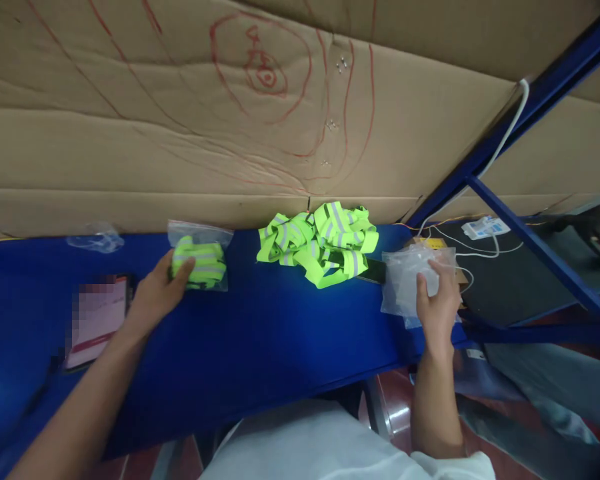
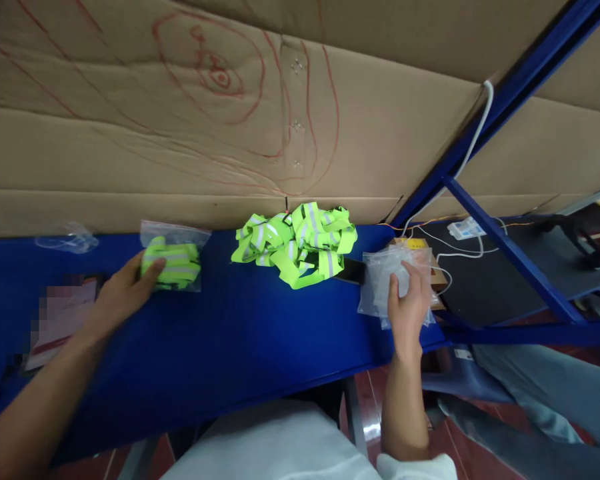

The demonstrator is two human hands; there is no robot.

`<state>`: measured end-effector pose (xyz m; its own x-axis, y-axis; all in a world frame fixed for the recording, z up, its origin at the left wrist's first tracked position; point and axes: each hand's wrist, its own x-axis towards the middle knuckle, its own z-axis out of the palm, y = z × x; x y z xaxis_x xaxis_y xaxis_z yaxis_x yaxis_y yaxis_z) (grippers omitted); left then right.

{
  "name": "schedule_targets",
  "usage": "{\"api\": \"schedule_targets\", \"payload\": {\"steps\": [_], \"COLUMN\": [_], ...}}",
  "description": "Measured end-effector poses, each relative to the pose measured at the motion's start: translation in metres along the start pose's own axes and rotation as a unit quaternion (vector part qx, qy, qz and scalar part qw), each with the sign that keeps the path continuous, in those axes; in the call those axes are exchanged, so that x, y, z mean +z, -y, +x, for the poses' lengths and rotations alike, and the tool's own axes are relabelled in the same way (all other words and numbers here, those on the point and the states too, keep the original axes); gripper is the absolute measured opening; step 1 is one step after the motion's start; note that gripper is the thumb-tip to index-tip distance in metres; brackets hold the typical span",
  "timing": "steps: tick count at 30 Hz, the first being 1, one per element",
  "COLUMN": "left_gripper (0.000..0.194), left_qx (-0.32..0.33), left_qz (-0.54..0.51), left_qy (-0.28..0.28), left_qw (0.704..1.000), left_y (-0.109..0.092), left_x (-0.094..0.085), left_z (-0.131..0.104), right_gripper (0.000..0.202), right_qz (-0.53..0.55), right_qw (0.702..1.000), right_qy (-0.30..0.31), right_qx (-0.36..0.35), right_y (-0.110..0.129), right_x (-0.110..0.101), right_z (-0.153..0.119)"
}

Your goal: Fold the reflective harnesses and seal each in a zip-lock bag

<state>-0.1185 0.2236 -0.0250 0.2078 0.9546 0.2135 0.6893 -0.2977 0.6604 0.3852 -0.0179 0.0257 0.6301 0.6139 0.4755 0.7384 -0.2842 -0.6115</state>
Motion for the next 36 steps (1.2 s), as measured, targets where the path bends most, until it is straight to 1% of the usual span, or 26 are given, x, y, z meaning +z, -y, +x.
{"api": "schedule_targets", "payload": {"steps": [2, 4, 6, 8, 10, 12, 13, 14, 15, 16, 17, 18, 20, 21, 22, 23, 25, 26, 27, 28, 29, 30, 32, 34, 35, 36], "left_gripper": [0.071, 0.077, 0.071, 0.060, 0.048, 0.044, 0.046, 0.052, 0.063, 0.076, 0.088, 0.095, 0.089, 0.080, 0.070, 0.061, 0.049, 0.045, 0.042, 0.040, 0.039, 0.039, 0.041, 0.044, 0.046, 0.049], "left_qx": [-0.017, -0.011, 0.028, 0.086, 0.144, 0.170, 0.172, 0.169, 0.163, 0.155, 0.142, 0.125, 0.075, 0.043, 0.008, -0.026, -0.073, -0.083, -0.086, -0.085, -0.085, -0.087, -0.100, -0.123, -0.134, -0.140], "left_qz": [0.056, 0.095, 0.128, 0.166, 0.160, 0.094, 0.036, -0.035, -0.112, -0.190, -0.260, -0.318, -0.395, -0.419, -0.434, -0.442, -0.443, -0.438, -0.431, -0.425, -0.420, -0.415, -0.410, -0.400, -0.391, -0.373], "left_qy": [-0.052, -0.093, -0.114, -0.146, -0.081, -0.013, 0.027, 0.072, 0.126, 0.178, 0.222, 0.257, 0.280, 0.274, 0.265, 0.260, 0.278, 0.306, 0.341, 0.377, 0.409, 0.431, 0.440, 0.415, 0.396, 0.372], "left_qw": [0.997, 0.991, 0.985, 0.971, 0.973, 0.981, 0.984, 0.982, 0.972, 0.953, 0.929, 0.904, 0.872, 0.865, 0.861, 0.858, 0.849, 0.841, 0.831, 0.818, 0.806, 0.797, 0.792, 0.808, 0.820, 0.838], "left_y": [-0.002, -0.013, -0.031, -0.051, -0.071, -0.089, -0.097, -0.105, -0.113, -0.121, -0.128, -0.135, -0.143, -0.145, -0.145, -0.143, -0.137, -0.132, -0.128, -0.124, -0.120, -0.116, -0.110, -0.103, -0.099, -0.095], "left_x": [0.007, 0.011, 0.015, 0.021, 0.029, 0.038, 0.043, 0.047, 0.051, 0.055, 0.059, 0.063, 0.067, 0.067, 0.066, 0.064, 0.056, 0.052, 0.049, 0.046, 0.045, 0.045, 0.047, 0.048, 0.048, 0.046], "left_z": [0.003, -0.004, -0.018, -0.036, -0.053, -0.068, -0.075, -0.080, -0.085, -0.089, -0.092, -0.094, -0.094, -0.092, -0.089, -0.085, -0.075, -0.070, -0.066, -0.062, -0.059, -0.057, -0.054, -0.052, -0.050, -0.048], "right_gripper": [0.065, 0.069, 0.055, 0.037, 0.028, 0.030, 0.033, 0.036, 0.035, 0.037, 0.041, 0.043, 0.046, 0.044, 0.040, 0.036, 0.034, 0.038, 0.043, 0.047, 0.048, 0.045, 0.039, 0.036, 0.035, 0.035], "right_qz": [-0.089, -0.155, -0.161, -0.142, -0.124, -0.100, -0.084, -0.062, -0.028, 0.010, 0.044, 0.074, 0.097, 0.119, 0.146, 0.177, 0.215, 0.216, 0.212, 0.216, 0.233, 0.257, 0.297, 0.320, 0.327, 0.333], "right_qw": [0.995, 0.986, 0.984, 0.984, 0.981, 0.974, 0.967, 0.970, 0.974, 0.976, 0.963, 0.942, 0.884, 0.861, 0.848, 0.847, 0.872, 0.885, 0.893, 0.890, 0.872, 0.843, 0.766, 0.703, 0.684, 0.675], "right_qy": [-0.035, -0.059, -0.080, -0.107, -0.144, -0.201, -0.235, -0.214, -0.170, -0.072, 0.039, 0.126, 0.285, 0.329, 0.351, 0.348, 0.304, 0.287, 0.291, 0.318, 0.374, 0.441, 0.566, 0.635, 0.650, 0.656], "right_qx": [0.018, 0.015, -0.012, -0.031, -0.031, -0.041, -0.058, -0.096, -0.146, -0.208, -0.265, -0.301, -0.358, -0.370, -0.371, -0.361, -0.318, -0.294, -0.271, -0.245, -0.212, -0.168, -0.068, 0.016, 0.041, 0.057], "right_y": [-0.017, -0.034, -0.047, -0.047, -0.028, 0.009, 0.032, 0.056, 0.079, 0.100, 0.117, 0.131, 0.147, 0.150, 0.151, 0.151, 0.148, 0.147, 0.145, 0.144, 0.142, 0.138, 0.130, 0.121, 0.117, 0.114], "right_x": [0.002, 0.005, 0.003, -0.004, -0.013, -0.015, -0.011, -0.003, 0.008, 0.022, 0.036, 0.049, 0.068, 0.073, 0.074, 0.073, 0.069, 0.069, 0.070, 0.075, 0.082, 0.091, 0.110, 0.126, 0.132, 0.136], "right_z": [0.005, 0.010, 0.015, 0.019, 0.020, 0.010, 0.000, -0.013, -0.029, -0.046, -0.064, -0.079, -0.099, -0.103, -0.102, -0.097, -0.080, -0.070, -0.061, -0.053, -0.047, -0.043, -0.040, -0.041, -0.042, -0.042]}}
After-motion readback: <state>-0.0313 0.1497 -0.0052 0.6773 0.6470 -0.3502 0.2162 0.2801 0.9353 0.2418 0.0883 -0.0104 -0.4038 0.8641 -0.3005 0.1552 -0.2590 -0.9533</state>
